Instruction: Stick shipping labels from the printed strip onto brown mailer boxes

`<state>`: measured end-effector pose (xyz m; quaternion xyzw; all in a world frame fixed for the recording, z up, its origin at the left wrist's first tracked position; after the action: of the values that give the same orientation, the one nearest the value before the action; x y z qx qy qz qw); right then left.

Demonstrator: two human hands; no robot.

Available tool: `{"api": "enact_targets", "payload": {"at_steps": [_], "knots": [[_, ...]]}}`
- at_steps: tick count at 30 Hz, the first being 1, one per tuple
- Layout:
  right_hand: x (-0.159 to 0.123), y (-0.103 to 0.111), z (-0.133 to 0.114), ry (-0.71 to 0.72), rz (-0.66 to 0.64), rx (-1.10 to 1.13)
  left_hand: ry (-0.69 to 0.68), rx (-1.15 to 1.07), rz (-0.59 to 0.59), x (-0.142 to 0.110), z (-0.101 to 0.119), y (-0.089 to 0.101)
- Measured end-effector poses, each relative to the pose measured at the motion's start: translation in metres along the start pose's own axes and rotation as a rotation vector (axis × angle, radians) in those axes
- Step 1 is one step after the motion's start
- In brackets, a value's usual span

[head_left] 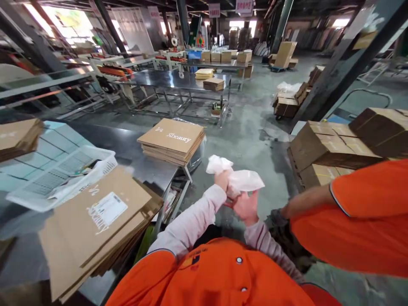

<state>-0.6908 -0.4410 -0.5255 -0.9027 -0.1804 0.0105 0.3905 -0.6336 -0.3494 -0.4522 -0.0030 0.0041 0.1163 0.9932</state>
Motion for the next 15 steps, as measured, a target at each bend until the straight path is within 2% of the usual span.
{"api": "enact_targets", "payload": {"at_steps": [2,4,5,8,10,13,15], "knots": [[0.028,0.007,-0.008,0.14,0.115,-0.078,-0.031,0.115,-0.027,0.01,-0.004,-0.02],[0.061,0.019,-0.02,0.235,0.194,-0.17,-0.113,0.29,-0.115,0.026,-0.002,-0.036],[0.078,0.025,-0.027,0.253,0.218,-0.198,-0.194,0.441,-0.187,0.037,0.002,-0.042],[0.133,0.032,-0.05,0.276,0.282,-0.227,-0.559,0.99,-0.379,0.081,0.025,-0.049],[0.173,0.027,-0.063,0.292,0.286,-0.251,-0.692,1.18,-0.426,0.115,0.043,-0.048],[0.229,0.019,-0.076,0.307,0.266,-0.28,-0.633,1.232,-0.486,0.165,0.062,-0.047],[0.26,0.028,-0.081,0.309,0.304,-0.29,-0.616,1.168,-0.563,0.19,0.066,-0.045]]}}
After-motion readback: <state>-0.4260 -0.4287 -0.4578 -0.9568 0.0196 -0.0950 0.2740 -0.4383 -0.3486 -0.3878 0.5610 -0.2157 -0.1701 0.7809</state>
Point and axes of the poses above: each hand's wrist, its own x-axis towards the middle knuckle, its own y-axis out of the back of the hand, z = x × y, the point moved 1 cm from there along x, towards the middle knuckle, and after that the axes turned 5 degrees about -z, right-handed, at the moved point
